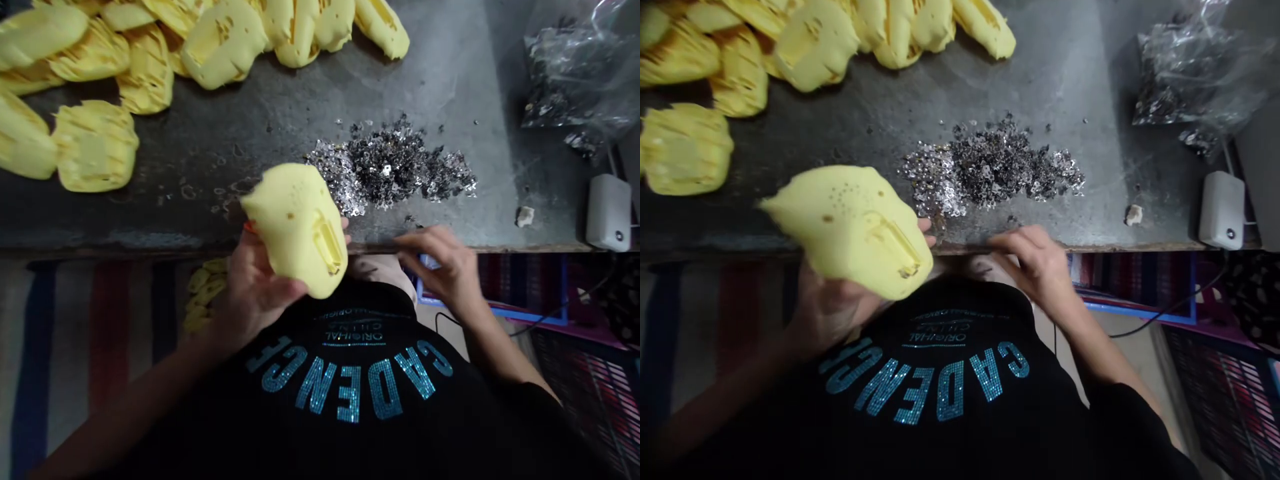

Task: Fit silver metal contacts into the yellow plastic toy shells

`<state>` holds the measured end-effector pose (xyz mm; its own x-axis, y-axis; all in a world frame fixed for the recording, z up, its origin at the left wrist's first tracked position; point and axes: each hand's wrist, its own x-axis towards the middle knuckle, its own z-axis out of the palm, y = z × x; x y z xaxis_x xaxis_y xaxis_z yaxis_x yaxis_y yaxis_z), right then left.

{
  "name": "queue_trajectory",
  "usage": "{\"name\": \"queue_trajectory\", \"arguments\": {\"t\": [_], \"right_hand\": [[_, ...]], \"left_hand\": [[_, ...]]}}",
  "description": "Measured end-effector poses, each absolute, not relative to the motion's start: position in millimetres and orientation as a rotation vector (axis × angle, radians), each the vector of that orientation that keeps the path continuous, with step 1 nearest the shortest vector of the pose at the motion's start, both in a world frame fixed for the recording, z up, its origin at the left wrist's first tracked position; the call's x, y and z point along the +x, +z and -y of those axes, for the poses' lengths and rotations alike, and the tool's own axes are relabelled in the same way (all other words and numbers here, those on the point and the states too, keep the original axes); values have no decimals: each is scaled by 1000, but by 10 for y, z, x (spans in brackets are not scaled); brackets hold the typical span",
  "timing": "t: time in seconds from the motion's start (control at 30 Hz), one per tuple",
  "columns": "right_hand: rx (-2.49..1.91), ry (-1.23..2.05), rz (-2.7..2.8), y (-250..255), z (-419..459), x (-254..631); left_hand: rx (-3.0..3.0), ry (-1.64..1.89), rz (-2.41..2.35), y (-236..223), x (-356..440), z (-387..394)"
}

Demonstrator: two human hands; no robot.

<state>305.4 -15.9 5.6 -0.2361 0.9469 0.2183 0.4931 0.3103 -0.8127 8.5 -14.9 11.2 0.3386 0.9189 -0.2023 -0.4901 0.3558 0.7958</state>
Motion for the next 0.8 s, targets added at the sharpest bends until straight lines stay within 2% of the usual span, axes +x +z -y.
{"name": "queue_trajectory", "arguments": {"t": [0.07,0.13,0.5,0.8], "right_hand": [[-1418,344,1975,34,62,3328],[-1453,193,2067,-41,-31,3509],[-1659,237,1926,-79,-94,3716],[-1544,210,1986,-114,-99,3578]], "left_hand": [[766,1135,-761,122,149,118],[764,1086,-797,119,188,91],[682,982,-806,-19,211,47],[563,869,-619,-11,370,3]]}}
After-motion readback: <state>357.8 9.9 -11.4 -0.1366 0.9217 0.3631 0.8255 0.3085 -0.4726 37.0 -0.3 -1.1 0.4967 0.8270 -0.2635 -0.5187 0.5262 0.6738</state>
